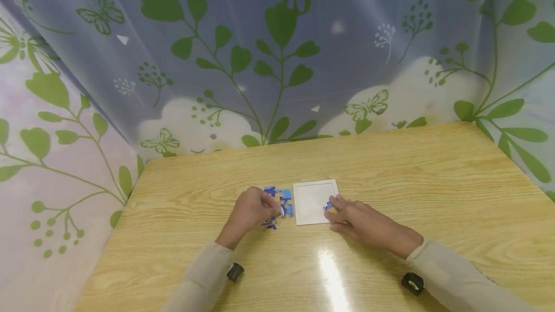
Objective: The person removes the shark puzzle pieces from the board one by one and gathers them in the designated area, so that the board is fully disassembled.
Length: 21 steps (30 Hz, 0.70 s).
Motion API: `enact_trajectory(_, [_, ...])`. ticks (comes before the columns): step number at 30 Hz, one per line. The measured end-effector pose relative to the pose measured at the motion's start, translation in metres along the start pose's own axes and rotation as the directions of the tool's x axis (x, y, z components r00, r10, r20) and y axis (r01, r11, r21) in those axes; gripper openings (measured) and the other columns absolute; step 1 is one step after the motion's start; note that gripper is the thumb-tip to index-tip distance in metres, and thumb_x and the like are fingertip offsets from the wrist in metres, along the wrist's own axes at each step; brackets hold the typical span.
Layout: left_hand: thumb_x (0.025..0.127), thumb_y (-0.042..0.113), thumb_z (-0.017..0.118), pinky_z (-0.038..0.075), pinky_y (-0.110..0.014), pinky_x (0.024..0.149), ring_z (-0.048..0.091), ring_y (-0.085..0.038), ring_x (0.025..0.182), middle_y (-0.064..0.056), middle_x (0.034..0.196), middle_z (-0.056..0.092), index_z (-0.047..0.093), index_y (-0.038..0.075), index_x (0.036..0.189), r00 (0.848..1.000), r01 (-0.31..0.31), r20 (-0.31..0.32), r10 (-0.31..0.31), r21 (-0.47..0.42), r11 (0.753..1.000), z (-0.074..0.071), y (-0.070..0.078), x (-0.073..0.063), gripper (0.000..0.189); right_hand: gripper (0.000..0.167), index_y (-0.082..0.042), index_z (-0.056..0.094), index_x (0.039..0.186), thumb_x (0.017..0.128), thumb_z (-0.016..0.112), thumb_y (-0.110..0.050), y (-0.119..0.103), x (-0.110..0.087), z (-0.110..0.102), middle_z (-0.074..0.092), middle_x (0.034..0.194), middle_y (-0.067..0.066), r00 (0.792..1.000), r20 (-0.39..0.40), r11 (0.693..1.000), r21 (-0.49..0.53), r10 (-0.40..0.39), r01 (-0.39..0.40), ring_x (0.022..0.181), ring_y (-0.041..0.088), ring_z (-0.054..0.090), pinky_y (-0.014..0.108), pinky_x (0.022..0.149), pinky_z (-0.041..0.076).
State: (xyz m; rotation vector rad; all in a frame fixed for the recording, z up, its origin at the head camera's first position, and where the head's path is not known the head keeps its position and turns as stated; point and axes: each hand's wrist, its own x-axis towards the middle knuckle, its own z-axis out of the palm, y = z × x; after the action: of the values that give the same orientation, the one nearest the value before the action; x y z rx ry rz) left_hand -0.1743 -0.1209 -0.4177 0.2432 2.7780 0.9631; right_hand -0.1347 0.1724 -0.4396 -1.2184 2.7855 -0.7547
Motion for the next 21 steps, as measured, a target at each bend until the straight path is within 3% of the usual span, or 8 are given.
enact_trajectory(7, [0.083, 0.015, 0.084, 0.052, -0.028, 0.063, 0.061, -0.010, 0.068, 0.006, 0.073, 0.070, 0.077, 0.015, 0.075, 0.999, -0.044, -0.006, 0.044, 0.062, 0.997, 0.000, 0.002, -0.001, 0.011, 0.026, 0.002, 0.070, 0.120, 0.095, 0.069, -0.006, 0.000, 0.000, 0.000, 0.055, 0.133, 0.034, 1.000, -0.004, 1.000, -0.004, -0.006, 0.006, 0.122, 0.060, 0.050, 0.056, 0.093, 0.051])
enact_trajectory(12, [0.084, 0.014, 0.083, 0.052, -0.028, 0.062, 0.061, -0.010, 0.066, 0.005, 0.073, 0.070, 0.076, 0.013, 0.074, 0.996, -0.087, -0.005, 0.087, 0.054, 0.995, -0.002, 0.007, 0.000, 0.012, 0.026, 0.002, 0.070, 0.119, 0.095, 0.069, -0.006, -0.001, 0.000, -0.001, 0.054, 0.133, 0.035, 1.000, -0.006, 1.000, 0.000, -0.003, 0.003, 0.123, 0.060, 0.049, 0.057, 0.094, 0.050])
enact_trajectory(17, [0.085, 0.013, 0.082, 0.054, -0.029, 0.064, 0.064, -0.010, 0.067, 0.002, 0.075, 0.072, 0.078, 0.009, 0.078, 0.985, -0.171, 0.002, 0.172, 0.042, 0.984, 0.003, 0.018, 0.005, 0.010, 0.025, 0.003, 0.071, 0.118, 0.095, 0.069, -0.006, 0.000, 0.000, 0.000, 0.056, 0.131, 0.034, 1.000, -0.011, 1.000, -0.007, -0.018, 0.018, 0.121, 0.059, 0.051, 0.056, 0.093, 0.052])
enact_trajectory(21, [0.085, 0.013, 0.083, 0.053, -0.028, 0.065, 0.063, -0.009, 0.069, 0.002, 0.076, 0.072, 0.079, 0.009, 0.080, 0.983, -0.184, 0.025, 0.183, 0.051, 0.981, 0.015, 0.035, 0.012, 0.008, 0.028, 0.005, 0.070, 0.121, 0.096, 0.069, -0.007, 0.000, 0.001, -0.002, 0.055, 0.133, 0.033, 1.000, 0.007, 1.000, 0.004, -0.004, 0.004, 0.124, 0.057, 0.050, 0.053, 0.093, 0.052])
